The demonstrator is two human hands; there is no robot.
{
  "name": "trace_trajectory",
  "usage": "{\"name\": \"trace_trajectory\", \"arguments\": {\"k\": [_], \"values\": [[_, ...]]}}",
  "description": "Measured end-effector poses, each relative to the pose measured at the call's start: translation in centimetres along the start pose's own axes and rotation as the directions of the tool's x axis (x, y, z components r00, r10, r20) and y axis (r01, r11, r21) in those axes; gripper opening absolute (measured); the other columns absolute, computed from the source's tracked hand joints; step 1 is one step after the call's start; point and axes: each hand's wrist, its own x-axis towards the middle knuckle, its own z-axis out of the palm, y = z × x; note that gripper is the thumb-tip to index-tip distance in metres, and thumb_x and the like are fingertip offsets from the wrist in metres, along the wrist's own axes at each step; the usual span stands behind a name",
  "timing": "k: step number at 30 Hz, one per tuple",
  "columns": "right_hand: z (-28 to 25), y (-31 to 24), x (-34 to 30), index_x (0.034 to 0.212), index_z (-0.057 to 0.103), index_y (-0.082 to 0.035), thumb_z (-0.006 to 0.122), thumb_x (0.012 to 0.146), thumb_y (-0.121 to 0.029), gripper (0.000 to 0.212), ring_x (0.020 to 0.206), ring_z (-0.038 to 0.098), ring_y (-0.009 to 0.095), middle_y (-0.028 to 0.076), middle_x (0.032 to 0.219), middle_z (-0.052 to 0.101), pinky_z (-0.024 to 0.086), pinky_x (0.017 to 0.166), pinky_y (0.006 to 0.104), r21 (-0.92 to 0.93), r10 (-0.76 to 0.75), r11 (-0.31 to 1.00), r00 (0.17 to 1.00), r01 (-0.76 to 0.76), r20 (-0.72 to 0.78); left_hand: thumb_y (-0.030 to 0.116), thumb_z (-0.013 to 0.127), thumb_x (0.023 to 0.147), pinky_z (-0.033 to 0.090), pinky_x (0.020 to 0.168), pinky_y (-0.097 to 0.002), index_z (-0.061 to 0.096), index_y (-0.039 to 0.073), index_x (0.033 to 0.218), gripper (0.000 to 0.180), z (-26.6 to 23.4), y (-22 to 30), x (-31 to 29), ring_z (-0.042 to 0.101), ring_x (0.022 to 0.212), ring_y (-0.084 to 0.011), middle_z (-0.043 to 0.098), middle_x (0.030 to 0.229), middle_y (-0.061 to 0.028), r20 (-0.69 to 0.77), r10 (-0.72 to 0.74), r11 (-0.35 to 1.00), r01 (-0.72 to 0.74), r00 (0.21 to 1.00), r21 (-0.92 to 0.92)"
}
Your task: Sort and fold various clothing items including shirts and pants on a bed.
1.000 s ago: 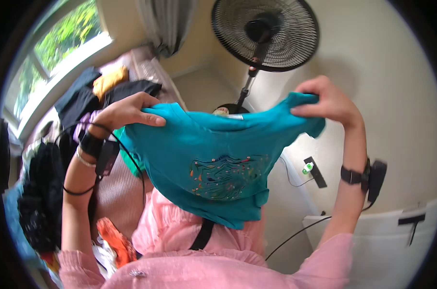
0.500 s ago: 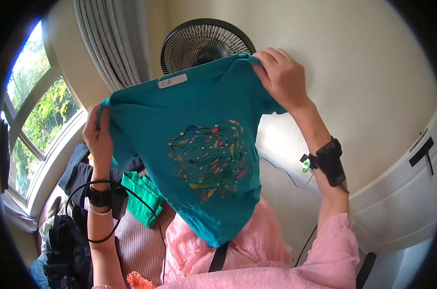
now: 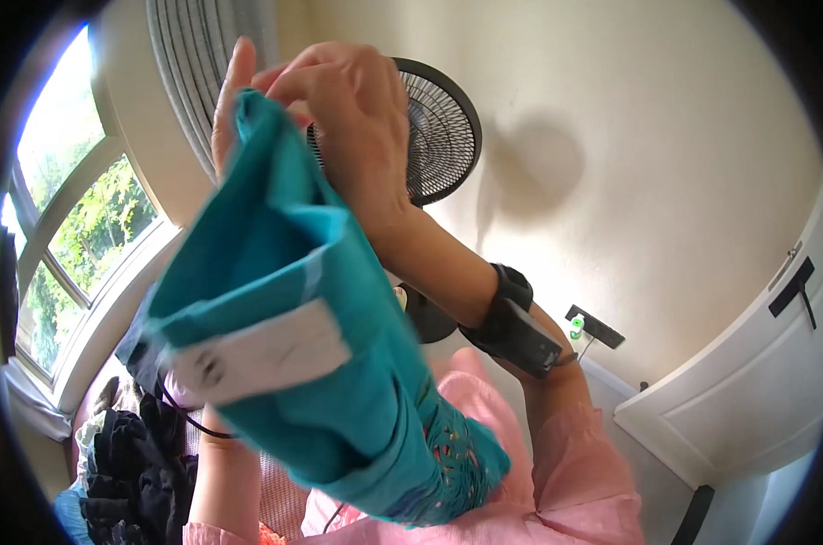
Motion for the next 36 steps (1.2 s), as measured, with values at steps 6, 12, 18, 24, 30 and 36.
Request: {"name": "trace_trajectory", "arguments": {"k": [6,12,18,24,30,36], "values": [[-4.1,1.6,-0.1,0.092,0.059,-0.004,0.056,0.08,-0.015,0.017,0.089,0.056,0.014,0.008,0.092,0.06,0.044,0.074,0.0247,0.209,0.484,0.632,0.59,-0.746,0.646,0.033,0.072,0.074,0.049,0.061,-0.0297,0.061,0.003,0.086,0.034,-2.1,-0.7,-0.6,0.064,0.063,-0.0231,0.062,0.067,-0.0115,0.132,-0.466,0.881,0.444,0.875,0.161],[-4.5,1.1,2.5,0.119,0.05,-0.001,0.061,0.082,-0.029,0.048,0.101,0.056,0.018,0.009,0.106,0.058,0.043,0.088,0.0339,0.03,0.495,0.555,0.359,-0.831,0.791,0.031,0.072,0.072,0.044,0.051,-0.028,0.066,0.002,0.076,0.03,-4.5,-3.4,3.1,0.058,0.052,-0.0174,0.058,0.058,-0.0118,0.226,-0.251,0.788,0.063,0.941,0.613],[-2.4,1.9,4.0,0.104,0.059,-0.002,0.063,0.082,-0.015,0.027,0.079,0.059,0.012,0.006,0.085,0.062,0.048,0.072,0.0276,-0.012,0.361,0.772,0.423,-0.636,0.831,0.035,0.074,0.069,0.047,0.056,-0.0279,0.067,0.0,0.081,0.038,-6.8,-1.7,6.8,0.06,0.056,-0.0159,0.061,0.061,-0.0069,0.44,-0.577,0.809,0.407,0.689,0.424],[-1.7,4.0,6.0,0.099,0.064,-0.007,0.061,0.086,-0.026,0.023,0.073,0.061,0.014,0.004,0.08,0.064,0.049,0.072,0.0248,-0.139,0.195,0.981,0.628,-0.138,0.753,0.034,0.075,0.07,0.048,0.064,-0.0255,0.066,-0.002,0.085,0.04,-12.2,-3.5,4.2,0.06,0.063,-0.0119,0.064,0.071,-0.0053,0.677,-0.677,0.728,0.401,0.29,0.556],[-1.8,6.4,5.4,0.091,0.065,-0.004,0.063,0.084,-0.027,0.024,0.068,0.063,0.015,0.006,0.073,0.065,0.05,0.065,0.0262,-0.14,0.227,0.969,0.504,-0.205,0.833,0.03,0.066,0.082,0.047,0.076,-0.0248,0.063,0.001,0.102,0.036,-14.6,-7.2,-1.3,0.061,0.079,-0.0123,0.065,0.089,-0.0042,0.602,-0.759,0.482,0.836,0.248,0.263],[0.7,8.2,3.1,0.086,0.064,-0.001,0.061,0.085,-0.033,0.033,0.058,0.058,0.012,0.006,0.066,0.061,0.048,0.057,0.0255,-0.051,0.151,0.985,0.68,-0.164,0.718,0.027,0.056,0.09,0.046,0.063,-0.022,0.063,0.008,0.094,0.021,-12.4,-9.0,-1.9,0.059,0.07,-0.0073,0.062,0.081,0.0029,0.062,-0.908,0.372,0.865,0.415,-0.336]]}}
